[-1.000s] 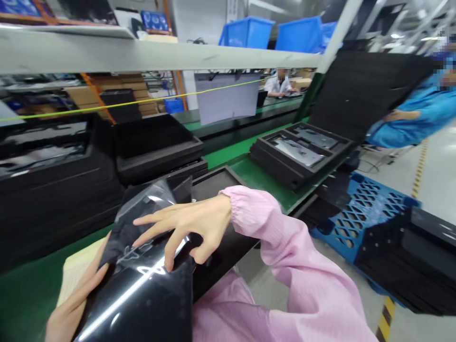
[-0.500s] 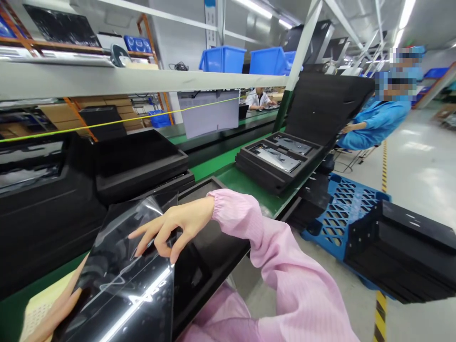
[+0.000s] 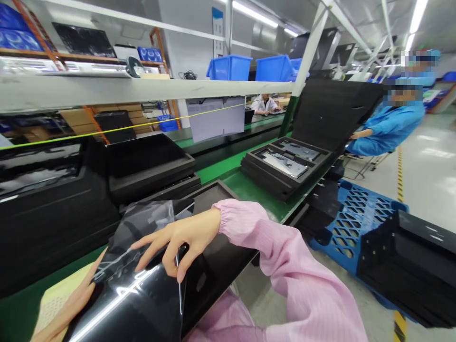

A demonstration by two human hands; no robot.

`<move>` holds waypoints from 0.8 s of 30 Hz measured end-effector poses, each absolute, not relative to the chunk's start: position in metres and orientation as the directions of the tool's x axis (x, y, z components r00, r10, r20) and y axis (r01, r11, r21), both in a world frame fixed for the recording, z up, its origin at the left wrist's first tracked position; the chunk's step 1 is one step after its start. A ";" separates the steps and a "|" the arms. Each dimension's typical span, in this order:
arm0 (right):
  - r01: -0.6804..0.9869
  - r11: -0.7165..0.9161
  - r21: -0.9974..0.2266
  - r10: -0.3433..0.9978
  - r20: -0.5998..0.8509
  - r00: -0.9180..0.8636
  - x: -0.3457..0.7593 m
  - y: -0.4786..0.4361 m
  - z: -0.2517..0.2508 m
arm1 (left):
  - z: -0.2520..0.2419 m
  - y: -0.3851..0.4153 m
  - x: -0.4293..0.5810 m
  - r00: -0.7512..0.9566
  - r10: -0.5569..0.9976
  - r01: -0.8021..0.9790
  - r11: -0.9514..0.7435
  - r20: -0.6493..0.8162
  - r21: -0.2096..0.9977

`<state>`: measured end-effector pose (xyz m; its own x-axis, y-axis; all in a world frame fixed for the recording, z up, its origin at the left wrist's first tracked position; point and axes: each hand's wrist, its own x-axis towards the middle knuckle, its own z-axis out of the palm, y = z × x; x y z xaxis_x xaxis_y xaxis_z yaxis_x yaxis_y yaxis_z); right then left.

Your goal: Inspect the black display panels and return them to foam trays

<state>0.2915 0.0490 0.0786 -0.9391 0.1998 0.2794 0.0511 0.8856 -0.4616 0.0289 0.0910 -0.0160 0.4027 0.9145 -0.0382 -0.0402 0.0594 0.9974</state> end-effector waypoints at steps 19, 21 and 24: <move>0.496 0.683 -0.537 0.508 0.836 0.207 0.265 0.038 0.073 | 0.036 0.044 0.055 0.053 0.997 -0.054 -0.051 0.054 0.997; 0.382 0.691 -0.613 0.552 0.790 0.268 0.256 0.041 0.077 | 0.033 0.046 0.052 0.060 0.996 -0.090 -0.056 0.061 0.994; 0.331 0.691 -0.643 0.571 0.766 0.296 0.248 0.043 0.080 | 0.025 0.052 0.046 0.017 0.999 -0.112 -0.025 0.027 0.993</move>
<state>0.2475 0.0428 0.0797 0.2958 0.5706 0.7661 0.3315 0.6908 -0.6426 0.0459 0.0519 0.0254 0.0171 0.9995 0.0267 -0.1121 -0.0246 0.9934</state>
